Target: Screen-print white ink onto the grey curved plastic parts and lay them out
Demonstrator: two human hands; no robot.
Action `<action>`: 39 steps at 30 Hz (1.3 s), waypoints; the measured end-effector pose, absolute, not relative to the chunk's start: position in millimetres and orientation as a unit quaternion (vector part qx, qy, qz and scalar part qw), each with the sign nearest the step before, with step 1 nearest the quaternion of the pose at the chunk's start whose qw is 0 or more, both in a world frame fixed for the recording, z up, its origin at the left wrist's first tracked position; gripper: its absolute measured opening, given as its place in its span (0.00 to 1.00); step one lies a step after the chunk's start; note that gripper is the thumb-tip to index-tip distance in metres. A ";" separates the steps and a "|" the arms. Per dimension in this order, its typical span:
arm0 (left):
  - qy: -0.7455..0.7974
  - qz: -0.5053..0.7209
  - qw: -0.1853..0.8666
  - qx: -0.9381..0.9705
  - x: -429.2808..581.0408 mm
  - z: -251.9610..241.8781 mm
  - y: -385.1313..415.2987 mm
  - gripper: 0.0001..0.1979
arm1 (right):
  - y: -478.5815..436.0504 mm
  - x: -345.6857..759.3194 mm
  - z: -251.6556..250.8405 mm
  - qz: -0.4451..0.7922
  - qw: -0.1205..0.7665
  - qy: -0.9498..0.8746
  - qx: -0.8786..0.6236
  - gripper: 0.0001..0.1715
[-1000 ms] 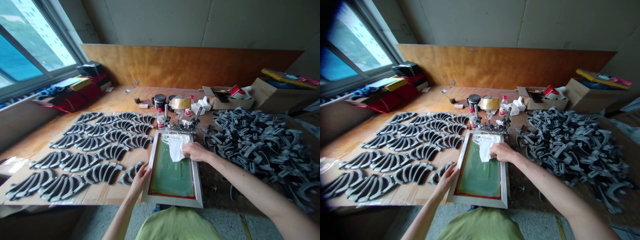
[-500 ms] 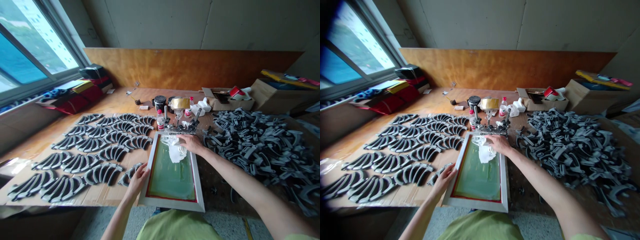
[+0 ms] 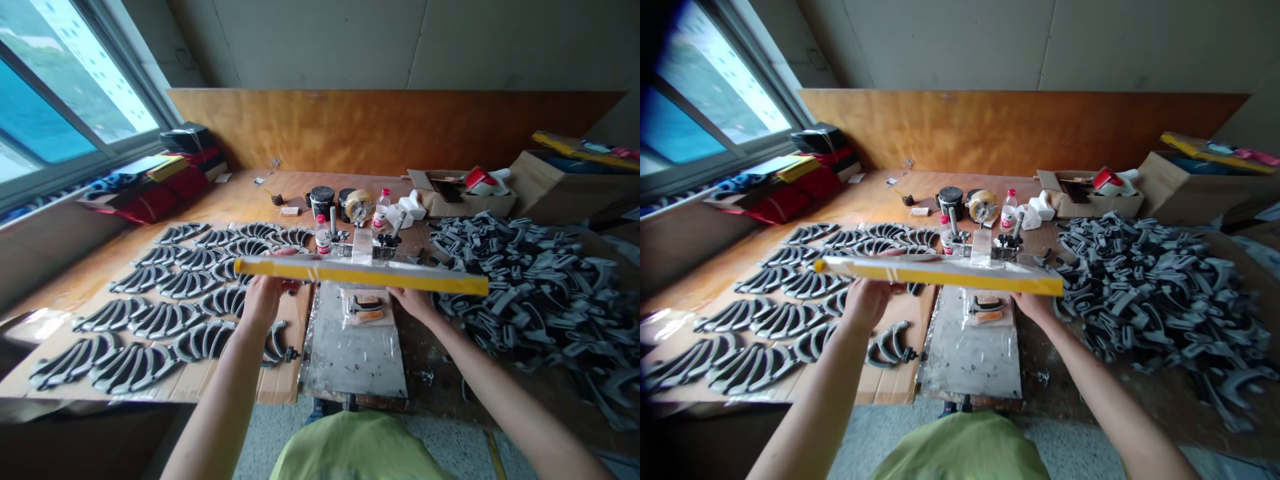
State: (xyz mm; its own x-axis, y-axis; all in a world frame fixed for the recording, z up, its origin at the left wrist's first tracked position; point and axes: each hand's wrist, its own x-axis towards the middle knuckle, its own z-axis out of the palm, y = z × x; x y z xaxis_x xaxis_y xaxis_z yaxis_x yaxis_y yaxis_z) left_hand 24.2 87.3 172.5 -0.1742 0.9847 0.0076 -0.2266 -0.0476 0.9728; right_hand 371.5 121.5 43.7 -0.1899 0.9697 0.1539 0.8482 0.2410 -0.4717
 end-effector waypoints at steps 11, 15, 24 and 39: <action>0.562 0.362 0.690 0.277 86.5 83.0 21.2 0.30 | 58.0 290.3 46.3 0.129 0.191 -0.840 -0.492 0.04; 0.587 0.404 0.681 0.171 80.8 30.4 -17.2 0.24 | 33.7 268.8 40.9 0.114 0.183 -0.916 -0.337 0.11; 0.798 0.388 0.458 0.059 -70.1 -48.2 -69.3 0.19 | 117.5 454.7 -1.3 0.107 -0.002 -0.645 -0.757 0.13; 0.826 0.266 0.419 0.269 -88.1 -16.1 -19.4 0.24 | 118.0 416.1 21.5 0.340 0.299 -0.659 -0.601 0.25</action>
State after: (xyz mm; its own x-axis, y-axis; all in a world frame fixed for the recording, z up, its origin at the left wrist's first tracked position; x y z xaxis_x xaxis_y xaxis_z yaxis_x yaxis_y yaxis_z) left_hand -88.1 -19.4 -16.1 -0.5051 0.6662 -0.5487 0.2211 0.7144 0.6639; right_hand 416.1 118.0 21.5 -0.0997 0.9949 -0.0140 0.5892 0.0477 -0.8066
